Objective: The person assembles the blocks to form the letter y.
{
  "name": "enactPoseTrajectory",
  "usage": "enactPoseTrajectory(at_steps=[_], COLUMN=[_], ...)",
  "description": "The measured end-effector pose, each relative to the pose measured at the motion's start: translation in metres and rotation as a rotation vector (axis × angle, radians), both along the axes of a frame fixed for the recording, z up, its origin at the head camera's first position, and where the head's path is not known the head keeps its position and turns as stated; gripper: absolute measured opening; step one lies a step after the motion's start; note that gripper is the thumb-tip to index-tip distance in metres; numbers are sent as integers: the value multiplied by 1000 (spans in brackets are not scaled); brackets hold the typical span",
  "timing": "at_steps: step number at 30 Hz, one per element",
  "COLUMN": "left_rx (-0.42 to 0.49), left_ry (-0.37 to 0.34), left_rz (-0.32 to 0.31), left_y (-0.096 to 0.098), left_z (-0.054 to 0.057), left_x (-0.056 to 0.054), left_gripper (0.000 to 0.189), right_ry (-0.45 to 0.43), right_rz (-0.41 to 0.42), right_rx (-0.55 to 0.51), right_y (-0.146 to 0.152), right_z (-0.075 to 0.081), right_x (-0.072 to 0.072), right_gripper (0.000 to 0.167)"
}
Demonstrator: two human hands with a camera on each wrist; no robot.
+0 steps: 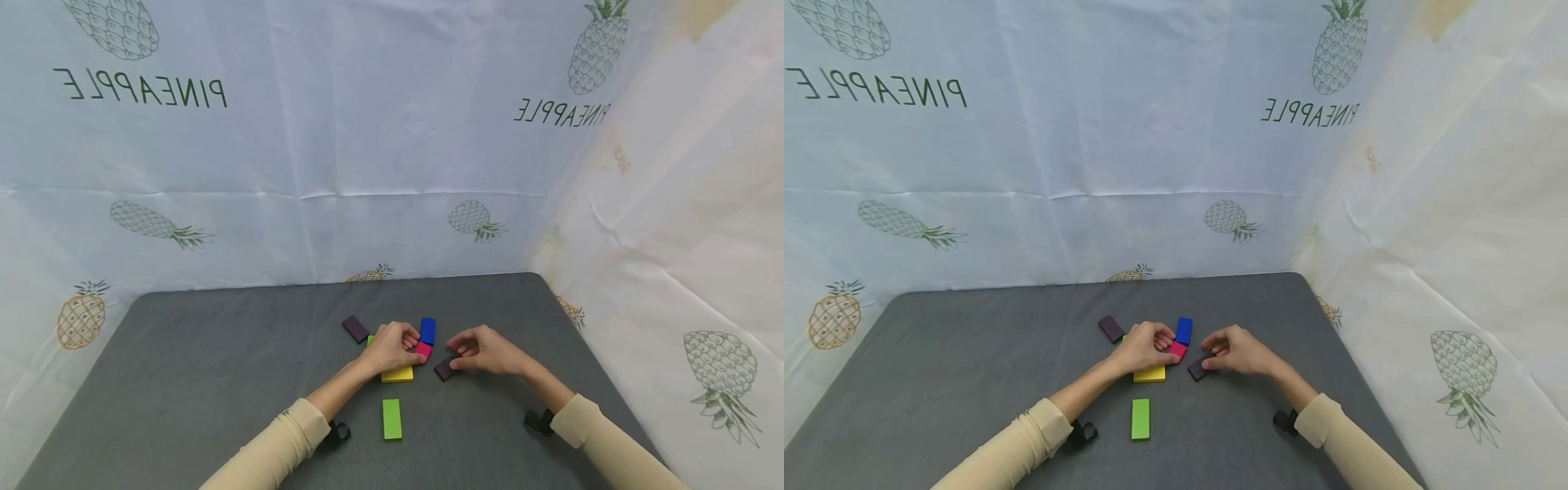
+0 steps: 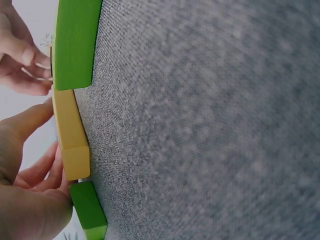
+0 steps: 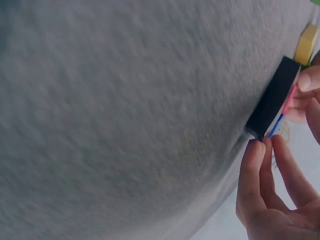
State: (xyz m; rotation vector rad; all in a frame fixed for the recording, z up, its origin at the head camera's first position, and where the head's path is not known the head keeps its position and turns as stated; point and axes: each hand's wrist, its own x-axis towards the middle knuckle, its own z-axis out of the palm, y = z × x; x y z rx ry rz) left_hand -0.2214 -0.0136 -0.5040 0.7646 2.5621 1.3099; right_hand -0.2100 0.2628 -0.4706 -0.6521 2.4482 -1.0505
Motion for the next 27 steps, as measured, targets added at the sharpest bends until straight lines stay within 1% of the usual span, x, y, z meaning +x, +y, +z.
enactPoseTrajectory(at_steps=[5,8,11,17,18,21,24,25,27], left_rx=[1,0,-3,3,4,5,5,4,2], left_ry=[4,8,7,2,3,3,-1,-2,-6], left_rz=[-2,-2,-2,0,-1,1,1,1,1], left_y=[0,0,0,0,0,0,0,0,0], left_z=[0,1,1,1,0,0,1,1,1], left_x=[0,0,1,1,1,1,1,1,1], left_gripper=[36,36,36,37,37,37,37,37,37], right_ry=[13,24,12,-27,-9,-3,5,-10,4], right_rz=[12,24,25,68,105,133,130,98,88], right_rx=[-1,-6,-19,-63,-84,-86,-55,-29,-12], right_y=[1,3,5,13,17,20,18,16,16], right_z=[-4,-7,-9,-12,-17,-18,-16,-12,-9], right_x=[8,10,9,2,-2,-6,-8,-7,-9], right_gripper=[44,44,43,40,39,35,33,33,33])
